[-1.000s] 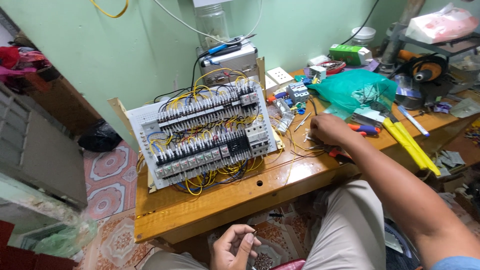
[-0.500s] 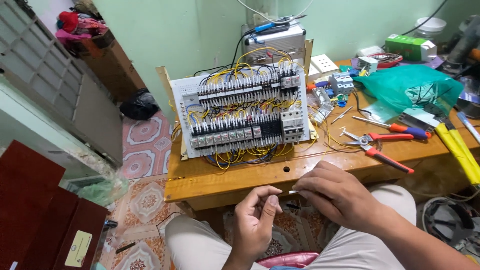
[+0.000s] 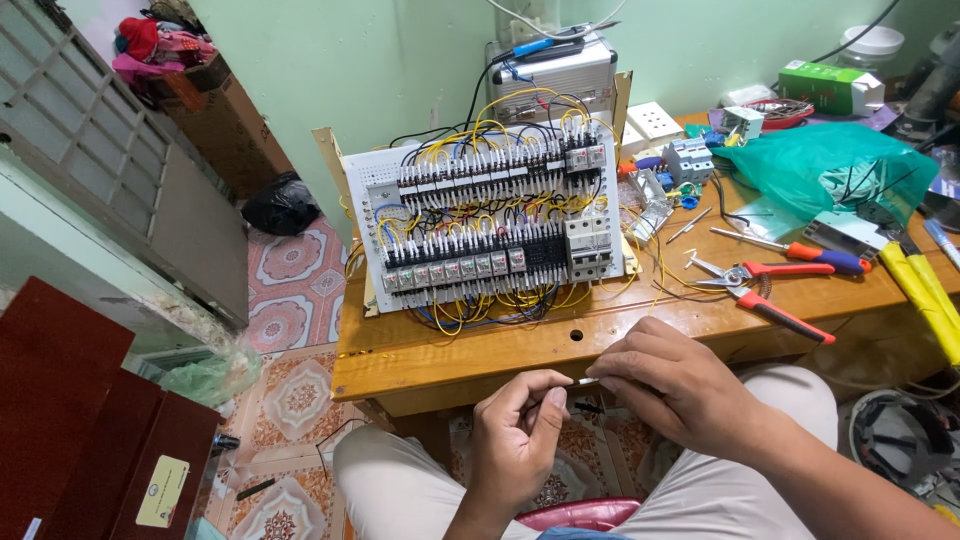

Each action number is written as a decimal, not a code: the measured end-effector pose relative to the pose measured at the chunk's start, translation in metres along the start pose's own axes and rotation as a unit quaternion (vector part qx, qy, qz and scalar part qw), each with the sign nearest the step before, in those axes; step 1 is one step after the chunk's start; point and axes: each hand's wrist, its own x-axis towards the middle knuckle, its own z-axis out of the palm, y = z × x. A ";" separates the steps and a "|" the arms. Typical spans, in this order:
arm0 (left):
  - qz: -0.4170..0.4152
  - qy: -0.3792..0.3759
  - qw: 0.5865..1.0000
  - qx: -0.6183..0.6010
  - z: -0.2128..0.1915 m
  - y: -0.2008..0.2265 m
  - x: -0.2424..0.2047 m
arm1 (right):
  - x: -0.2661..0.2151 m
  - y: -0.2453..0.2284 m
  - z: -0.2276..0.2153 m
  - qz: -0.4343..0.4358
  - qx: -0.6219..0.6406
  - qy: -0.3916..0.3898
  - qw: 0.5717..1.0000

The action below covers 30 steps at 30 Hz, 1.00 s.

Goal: The person sits at a workbench and works on an electrical panel. They use pliers to strip the insulation from wires and a screwdriver to connect the wires to terminals on the panel.

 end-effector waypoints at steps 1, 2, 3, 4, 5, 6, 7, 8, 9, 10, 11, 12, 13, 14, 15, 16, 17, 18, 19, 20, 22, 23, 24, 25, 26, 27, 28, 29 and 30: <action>-0.001 -0.001 1.000 0.000 0.001 -0.002 0.000 | 0.000 0.001 0.000 0.001 0.001 0.000 1.000; -0.003 -0.004 1.000 0.011 0.002 -0.004 0.000 | 0.001 0.002 0.001 -0.003 -0.008 0.001 1.000; -0.004 -0.007 1.000 0.022 0.002 -0.005 0.000 | 0.001 0.003 0.002 -0.008 -0.016 0.002 1.000; -0.004 -0.008 1.000 0.022 0.003 -0.005 0.000 | 0.001 0.002 0.002 -0.007 -0.016 0.003 1.000; -0.003 -0.025 0.999 0.027 0.003 -0.004 0.001 | 0.002 0.002 0.002 -0.015 -0.022 0.000 1.000; -0.003 -0.042 0.999 0.031 0.003 -0.003 0.001 | 0.002 0.002 0.003 -0.023 -0.028 -0.003 0.999; -0.003 -0.044 0.999 0.032 0.005 -0.007 0.001 | 0.002 0.002 0.005 -0.022 -0.028 -0.002 0.999; -0.014 -0.064 0.997 0.032 0.007 -0.011 0.001 | 0.002 0.003 0.006 -0.021 0.004 -0.007 1.000; -0.024 -0.085 0.996 0.033 0.008 -0.014 0.001 | 0.001 0.003 0.008 -0.020 0.036 -0.011 0.999; -0.024 -0.086 0.995 0.033 0.009 -0.016 0.002 | 0.000 0.005 0.011 -0.019 0.036 -0.010 0.999; 0.015 -0.074 0.996 0.053 0.010 -0.018 0.003 | -0.002 0.007 0.014 -0.021 0.019 -0.005 1.000; 0.054 -0.062 0.994 0.072 0.011 -0.020 0.003 | -0.004 0.008 0.017 -0.023 0.003 -0.001 1.000; 0.053 -0.063 0.994 0.072 0.013 -0.020 0.002 | -0.005 0.010 0.016 -0.021 0.003 -0.001 1.000; 0.094 -0.058 0.991 0.080 0.014 -0.020 0.001 | -0.006 0.011 0.017 -0.030 0.001 0.002 1.000; 0.134 -0.053 0.986 0.089 0.015 -0.020 0.000 | -0.008 0.012 0.017 -0.038 -0.001 0.004 0.999; 0.134 -0.057 0.985 0.088 0.016 -0.015 -0.001 | -0.005 0.012 0.014 -0.035 -0.002 0.006 0.999; 0.159 -0.046 0.981 0.098 0.017 -0.010 -0.002 | -0.002 0.012 0.011 -0.032 0.028 0.013 0.999; 0.185 -0.035 0.976 0.107 0.019 -0.005 -0.003 | 0.001 0.012 0.008 -0.029 0.056 0.018 0.998; 0.185 -0.038 0.976 0.105 0.019 -0.004 -0.003 | 0.003 0.010 0.008 -0.026 0.054 0.020 0.998; 0.197 -0.028 0.974 0.109 0.020 -0.002 -0.001 | 0.005 0.009 0.008 -0.028 0.057 0.038 0.997; 0.210 -0.020 0.971 0.112 0.020 0.000 0.001 | 0.009 0.007 0.008 -0.028 0.058 0.057 0.996; 0.214 -0.015 0.970 0.117 0.020 0.000 0.001 | 0.011 0.007 0.010 -0.038 0.059 0.071 0.995; 0.218 -0.009 0.968 0.123 0.019 0.000 0.002 | 0.013 0.008 0.011 -0.048 0.061 0.084 0.993; 0.218 -0.011 0.968 0.121 0.019 -0.001 0.003 | 0.014 0.008 0.013 -0.046 0.059 0.085 0.994; 0.225 -0.005 0.967 0.123 0.018 -0.002 0.004 | 0.016 0.009 0.014 -0.052 0.054 0.094 0.993; 0.231 0.001 0.965 0.126 0.017 -0.003 0.005 | 0.018 0.010 0.015 -0.057 0.049 0.103 0.992; 0.232 0.000 0.965 0.124 0.033 -0.041 -0.019 | 0.010 0.065 0.015 -0.057 0.047 0.103 0.992; 0.192 -0.104 0.910 0.352 0.049 -0.078 -0.043 | -0.008 0.117 0.016 0.105 -0.016 0.149 0.983; 0.145 -0.203 0.791 0.559 0.061 -0.116 -0.064 | -0.032 0.165 0.022 0.264 -0.077 0.196 0.941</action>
